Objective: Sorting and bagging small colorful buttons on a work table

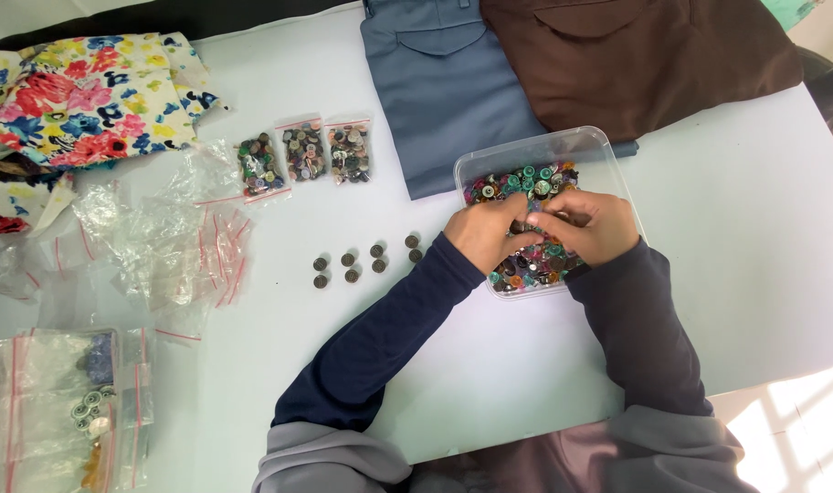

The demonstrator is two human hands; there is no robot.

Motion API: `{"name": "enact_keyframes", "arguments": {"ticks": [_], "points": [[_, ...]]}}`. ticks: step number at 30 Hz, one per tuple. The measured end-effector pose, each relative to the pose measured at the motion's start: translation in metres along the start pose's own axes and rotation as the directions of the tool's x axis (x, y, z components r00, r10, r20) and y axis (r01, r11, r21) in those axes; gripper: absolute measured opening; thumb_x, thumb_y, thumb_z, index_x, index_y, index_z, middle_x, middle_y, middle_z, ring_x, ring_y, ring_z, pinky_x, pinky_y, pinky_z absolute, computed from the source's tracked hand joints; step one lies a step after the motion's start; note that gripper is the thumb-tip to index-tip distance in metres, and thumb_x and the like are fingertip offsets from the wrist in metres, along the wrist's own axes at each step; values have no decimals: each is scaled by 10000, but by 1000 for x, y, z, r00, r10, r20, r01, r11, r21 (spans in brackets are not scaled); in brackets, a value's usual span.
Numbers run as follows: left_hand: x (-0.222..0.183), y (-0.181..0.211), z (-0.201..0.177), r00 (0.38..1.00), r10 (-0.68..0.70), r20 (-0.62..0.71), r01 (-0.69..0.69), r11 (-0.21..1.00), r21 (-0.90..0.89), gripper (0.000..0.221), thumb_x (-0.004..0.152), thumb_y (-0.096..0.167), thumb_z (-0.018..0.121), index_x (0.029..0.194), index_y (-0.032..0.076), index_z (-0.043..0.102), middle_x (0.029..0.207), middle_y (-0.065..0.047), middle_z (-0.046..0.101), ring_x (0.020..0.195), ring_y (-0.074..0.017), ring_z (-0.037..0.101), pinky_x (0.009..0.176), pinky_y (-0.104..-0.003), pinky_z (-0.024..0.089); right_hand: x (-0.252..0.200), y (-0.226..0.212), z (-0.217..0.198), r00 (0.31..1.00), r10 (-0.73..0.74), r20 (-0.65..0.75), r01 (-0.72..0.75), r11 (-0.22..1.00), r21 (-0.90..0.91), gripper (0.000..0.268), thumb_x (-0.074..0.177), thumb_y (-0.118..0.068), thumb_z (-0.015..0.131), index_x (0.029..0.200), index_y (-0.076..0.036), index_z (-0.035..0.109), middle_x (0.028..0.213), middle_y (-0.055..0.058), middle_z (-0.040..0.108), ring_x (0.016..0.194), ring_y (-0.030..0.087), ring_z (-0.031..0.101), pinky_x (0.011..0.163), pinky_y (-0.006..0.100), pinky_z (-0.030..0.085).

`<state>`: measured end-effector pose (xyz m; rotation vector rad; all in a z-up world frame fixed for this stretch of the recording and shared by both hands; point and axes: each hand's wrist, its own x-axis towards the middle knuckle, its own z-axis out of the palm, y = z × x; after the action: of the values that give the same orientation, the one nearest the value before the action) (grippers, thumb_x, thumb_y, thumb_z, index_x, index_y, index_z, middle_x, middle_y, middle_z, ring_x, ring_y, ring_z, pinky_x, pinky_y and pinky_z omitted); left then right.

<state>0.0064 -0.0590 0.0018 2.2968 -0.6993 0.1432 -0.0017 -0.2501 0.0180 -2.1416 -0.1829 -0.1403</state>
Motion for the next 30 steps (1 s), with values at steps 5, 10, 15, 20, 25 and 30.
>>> {"name": "enact_keyframes", "arguments": {"ticks": [5,10,15,20,25,30], "points": [[-3,-20,24,984,93,-152,-103,993,-62,136,943,246,715,992,156,626,892,-76,764,868,-297,758,729,-387,625,5,10,-17,984,12,180,-64,956,286,154,962,29,672,1097,93,709,862,263,700,689,243,683,621,350,591],[-12,-13,17,849,192,-493,-250,967,-54,72,975,144,717,1045,128,715,1025,-57,772,920,-224,764,780,-281,627,3,9,-11,998,6,58,-29,916,399,277,1009,111,501,1250,139,634,1138,324,659,984,366,700,804,480,620],[-58,-4,-48,818,131,-559,-259,953,-155,147,1012,55,615,1140,21,681,1233,-153,696,851,-179,748,905,-290,628,1,-18,-5,951,-129,-282,100,988,-117,303,998,-21,502,1127,-98,764,1061,88,643,807,208,758,774,259,595],[-117,-27,-110,755,-5,-656,-165,966,-198,129,957,-15,645,1043,49,718,984,-112,764,1034,-308,729,803,-325,633,-16,-103,58,822,-440,-362,475,880,8,177,999,138,559,1159,123,635,924,234,685,820,330,746,682,367,613],[-185,-88,-140,685,-206,-699,-16,955,-297,136,939,-16,684,1036,45,759,1059,-144,768,870,-267,776,717,-316,653,-30,-157,150,906,-384,-176,423,824,377,216,908,134,687,1111,63,705,959,221,751,879,329,763,710,355,644],[-245,-134,-148,672,-293,-681,172,955,-241,114,869,66,832,949,60,750,964,-91,731,863,-271,756,755,-350,662,-36,-176,236,934,-354,52,295,844,447,197,822,54,778,1000,-23,745,890,156,782,797,260,783,682,302,656]]}}
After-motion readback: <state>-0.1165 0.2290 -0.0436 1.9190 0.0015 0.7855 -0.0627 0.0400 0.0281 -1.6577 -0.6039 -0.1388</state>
